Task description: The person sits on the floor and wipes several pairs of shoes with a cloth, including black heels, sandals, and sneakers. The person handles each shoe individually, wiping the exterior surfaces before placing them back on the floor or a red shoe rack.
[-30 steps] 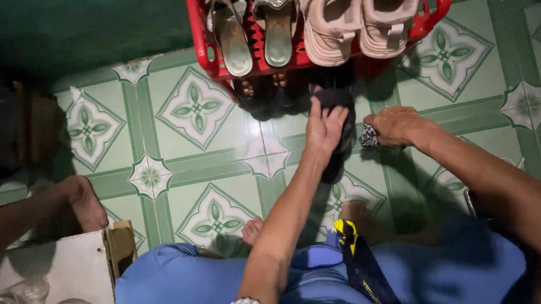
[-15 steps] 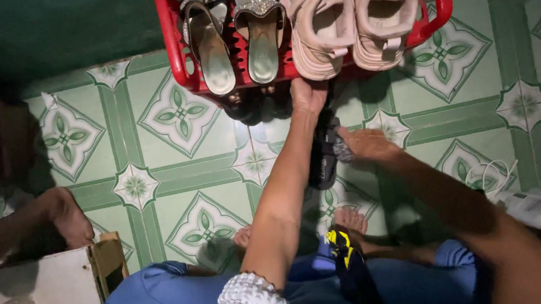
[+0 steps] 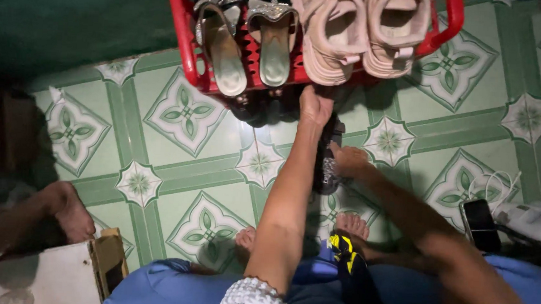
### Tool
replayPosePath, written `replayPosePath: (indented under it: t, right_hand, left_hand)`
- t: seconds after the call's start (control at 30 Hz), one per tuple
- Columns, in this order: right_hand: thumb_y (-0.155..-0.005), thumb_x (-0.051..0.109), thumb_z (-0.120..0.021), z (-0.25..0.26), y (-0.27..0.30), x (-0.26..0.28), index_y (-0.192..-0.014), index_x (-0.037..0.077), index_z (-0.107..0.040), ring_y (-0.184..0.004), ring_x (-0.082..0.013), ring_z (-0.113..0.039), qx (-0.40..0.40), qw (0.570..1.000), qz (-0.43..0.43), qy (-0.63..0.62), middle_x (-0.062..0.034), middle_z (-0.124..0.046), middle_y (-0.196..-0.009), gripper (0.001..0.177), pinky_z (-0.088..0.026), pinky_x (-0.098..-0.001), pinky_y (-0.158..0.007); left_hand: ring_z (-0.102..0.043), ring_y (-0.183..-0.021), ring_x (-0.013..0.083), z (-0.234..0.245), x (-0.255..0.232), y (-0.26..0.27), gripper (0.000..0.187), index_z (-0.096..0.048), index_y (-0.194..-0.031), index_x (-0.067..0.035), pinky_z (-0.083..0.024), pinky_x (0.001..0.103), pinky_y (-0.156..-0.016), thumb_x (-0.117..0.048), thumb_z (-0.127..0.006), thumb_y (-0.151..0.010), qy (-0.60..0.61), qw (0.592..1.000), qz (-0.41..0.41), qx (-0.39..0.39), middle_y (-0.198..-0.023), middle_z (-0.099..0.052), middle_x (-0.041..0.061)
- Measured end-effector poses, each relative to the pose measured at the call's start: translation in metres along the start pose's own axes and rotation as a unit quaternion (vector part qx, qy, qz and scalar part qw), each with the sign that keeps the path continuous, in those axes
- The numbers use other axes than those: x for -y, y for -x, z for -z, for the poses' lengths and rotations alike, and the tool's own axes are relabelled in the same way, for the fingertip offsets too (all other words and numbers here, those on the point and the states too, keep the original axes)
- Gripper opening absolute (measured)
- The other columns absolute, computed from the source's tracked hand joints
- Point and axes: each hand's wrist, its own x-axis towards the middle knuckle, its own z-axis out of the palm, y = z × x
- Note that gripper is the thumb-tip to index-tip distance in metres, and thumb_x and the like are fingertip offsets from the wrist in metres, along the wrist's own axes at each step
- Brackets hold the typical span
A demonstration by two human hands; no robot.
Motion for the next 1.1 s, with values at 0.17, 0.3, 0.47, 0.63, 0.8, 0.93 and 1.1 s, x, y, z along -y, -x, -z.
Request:
replayPosePath:
  t: [0.17, 0.3, 0.47, 0.63, 0.8, 0.93, 1.1]
  right_hand:
    - [-0.076, 0.045, -0.07, 0.091, 0.066, 0.01, -0.134, 0.017, -0.058, -0.12, -0.0405, -0.066, 0.062, 0.993, 0.099, -0.013, -0.0177, -0.071, -0.124, 0.066, -0.051, -0.055, -0.099]
    - [-0.081, 0.053, -0.057, 0.107, 0.066, 0.007, -0.136, 0.01, -0.061, -0.127, -0.0415, -0.062, 0.084, 0.974, 0.207, 0.028, -0.0196, -0.07, -0.13, 0.07, -0.051, -0.0588, -0.103]
    - [-0.081, 0.047, -0.06, 0.121, 0.076, 0.026, -0.137, 0.013, -0.06, -0.122, -0.0406, -0.065, 0.084, 0.977, 0.193, 0.044, -0.0197, -0.072, -0.123, 0.065, -0.053, -0.0599, -0.097]
    - [-0.078, 0.054, -0.061, 0.112, 0.075, 0.035, -0.146, 0.014, -0.049, -0.124, -0.0423, -0.064, 0.069, 0.975, 0.207, 0.026, -0.0239, -0.069, -0.127, 0.08, -0.054, -0.0583, -0.098]
    - [-0.078, 0.052, -0.075, 0.101, 0.098, 0.068, -0.148, 0.01, -0.045, -0.119, -0.0457, -0.065, 0.047, 0.964, 0.26, -0.026, -0.0267, -0.069, -0.121, 0.087, -0.056, -0.0598, -0.093]
    - [-0.081, 0.044, -0.073, 0.13, 0.157, 0.103, -0.137, 0.007, -0.049, -0.116, -0.048, -0.066, 0.063, 0.952, 0.3, 0.003, -0.0313, -0.069, -0.116, 0.071, -0.056, -0.0586, -0.094]
    - [-0.089, 0.025, -0.06, 0.197, 0.206, 0.106, -0.157, 0.014, -0.037, -0.132, -0.053, -0.053, 0.131, 0.933, 0.336, 0.008, -0.0365, -0.058, -0.138, 0.073, -0.043, -0.0615, -0.113]
  left_hand:
    - [-0.054, -0.121, 0.0374, 0.015, -0.04, 0.104, 0.049, -0.048, -0.145, 0.002, -0.043, 0.047, -0.111, -0.025, -0.057, -0.104, -0.318, 0.944, -0.082, 0.004, -0.141, -0.048, 0.024]
    - [-0.066, -0.078, 0.0248, 0.024, -0.051, 0.206, 0.028, -0.069, -0.078, -0.017, -0.051, 0.038, -0.085, -0.035, -0.055, -0.094, -0.564, 0.798, -0.17, -0.125, -0.065, -0.07, 0.006]
    - [-0.07, -0.091, 0.033, 0.12, -0.027, 0.21, 0.02, -0.071, -0.088, -0.022, -0.054, 0.046, -0.089, -0.029, -0.053, -0.091, -0.669, 0.717, -0.123, -0.154, -0.081, -0.073, 0.009]
    - [-0.071, -0.097, 0.0405, 0.159, -0.019, 0.215, 0.017, -0.061, -0.099, -0.015, -0.053, 0.05, -0.088, -0.029, -0.067, -0.091, -0.603, 0.753, -0.154, -0.213, -0.094, -0.074, 0.018]
    - [-0.062, -0.124, 0.0324, 0.106, -0.041, 0.275, 0.064, -0.061, -0.134, -0.011, -0.05, 0.044, -0.104, -0.054, -0.077, -0.089, -0.22, 0.966, 0.016, -0.137, -0.136, -0.062, 0.017]
    - [-0.073, -0.095, 0.0302, 0.121, -0.061, 0.284, 0.047, -0.075, -0.114, -0.016, -0.062, 0.042, -0.084, -0.054, -0.08, -0.087, -0.088, 0.991, 0.085, -0.06, -0.111, -0.075, 0.013]
    - [-0.068, -0.113, 0.0356, 0.126, -0.066, 0.281, 0.053, -0.073, -0.126, -0.012, -0.057, 0.043, -0.098, -0.051, -0.079, -0.09, -0.052, 0.995, 0.072, -0.047, -0.129, -0.068, 0.019]
